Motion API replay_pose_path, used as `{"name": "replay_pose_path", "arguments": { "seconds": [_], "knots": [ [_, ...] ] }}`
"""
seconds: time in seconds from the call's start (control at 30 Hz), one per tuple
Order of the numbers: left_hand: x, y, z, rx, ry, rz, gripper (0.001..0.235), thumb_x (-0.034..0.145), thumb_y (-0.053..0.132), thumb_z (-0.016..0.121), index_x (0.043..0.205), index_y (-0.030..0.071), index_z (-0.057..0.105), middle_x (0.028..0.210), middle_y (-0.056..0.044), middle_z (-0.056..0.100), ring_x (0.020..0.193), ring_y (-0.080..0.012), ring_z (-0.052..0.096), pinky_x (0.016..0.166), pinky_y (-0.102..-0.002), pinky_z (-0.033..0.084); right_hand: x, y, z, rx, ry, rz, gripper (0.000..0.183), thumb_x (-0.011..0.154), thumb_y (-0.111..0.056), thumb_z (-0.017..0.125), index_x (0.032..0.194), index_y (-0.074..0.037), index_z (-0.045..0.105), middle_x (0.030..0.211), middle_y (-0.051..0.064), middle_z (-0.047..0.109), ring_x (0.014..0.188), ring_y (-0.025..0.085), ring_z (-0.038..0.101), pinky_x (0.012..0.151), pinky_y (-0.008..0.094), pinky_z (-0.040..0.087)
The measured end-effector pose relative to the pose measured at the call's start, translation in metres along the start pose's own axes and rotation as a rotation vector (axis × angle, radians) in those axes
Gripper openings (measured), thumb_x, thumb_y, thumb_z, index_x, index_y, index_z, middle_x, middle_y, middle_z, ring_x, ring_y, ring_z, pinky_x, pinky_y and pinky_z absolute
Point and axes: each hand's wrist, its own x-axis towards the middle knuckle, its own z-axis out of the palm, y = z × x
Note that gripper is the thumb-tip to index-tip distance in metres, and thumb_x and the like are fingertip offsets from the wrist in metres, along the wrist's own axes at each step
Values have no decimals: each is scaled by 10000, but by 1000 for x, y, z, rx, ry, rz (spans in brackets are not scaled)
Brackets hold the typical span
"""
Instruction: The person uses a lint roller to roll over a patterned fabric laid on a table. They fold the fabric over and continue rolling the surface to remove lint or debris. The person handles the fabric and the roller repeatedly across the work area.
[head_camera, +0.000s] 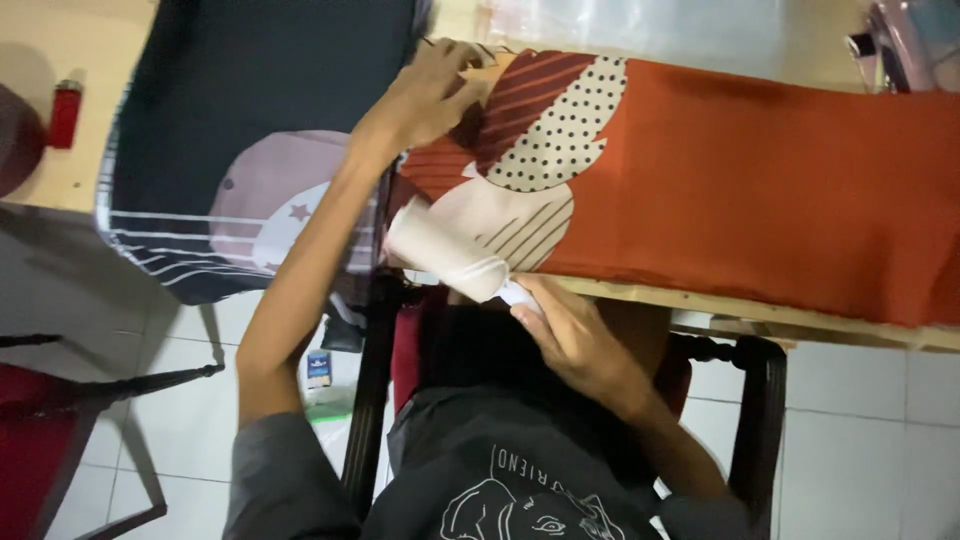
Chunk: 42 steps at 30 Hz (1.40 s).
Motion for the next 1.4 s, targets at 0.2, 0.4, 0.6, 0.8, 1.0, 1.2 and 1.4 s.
{"name": "replay_pose_path", "arguments": {
  "seconds": [0.2,0.4,0.6,0.8,1.0,1.2,1.4],
  "knots": [
    [-85,69,24,-427,198,-88,466,1119,298,279,1490,34,378,1412,-322,507,1372,-506,449,1180,-576,305,-11,10,84,569,431,184,494,1020,-169,503,1386,-18,207,689,90,605,401,150,585,333,221,463],
    [-103,45,70,-202,239,-114,454,1113,253,300,1512,52,380,1498,-249,455,1434,-427,407,1221,-530,232,5,6,105,726,403,196,136,1031,-57,465,1156,-3,470,649,74,591,344,139,584,301,228,429],
    [-100,35,77,39,165,-24,516,1091,300,292,1515,19,378,1531,-255,396,1477,-413,325,1241,-522,176,-12,34,109,822,395,291,234,1053,-92,419,1044,6,631,549,15,489,340,82,486,305,205,369],
    [-99,33,82,253,121,-28,684,1025,526,516,1537,87,402,1592,-203,352,1516,-388,282,1244,-524,181,-77,69,44,921,665,475,204,1026,-142,441,1086,2,573,613,15,449,387,46,455,280,176,383],
    [-96,43,76,277,93,-48,719,1008,521,549,1550,68,413,1627,-241,320,1523,-425,253,1217,-605,169,-119,76,-16,806,907,487,164,1088,-166,397,1084,-49,510,605,-2,357,313,42,345,252,170,294],
    [-94,51,78,327,71,-92,897,909,665,563,1594,116,380,1665,-204,294,1551,-411,206,1220,-638,131,-119,91,30,974,777,468,178,1003,-59,457,1059,20,606,572,90,497,337,117,476,258,240,429],
    [-94,45,80,381,96,-56,864,961,679,453,1637,164,294,1712,-116,230,1585,-320,181,1259,-564,130,-72,40,34,798,374,552,222,1058,-261,498,1001,-84,621,632,-76,328,504,46,300,402,221,265]
  ]
}}
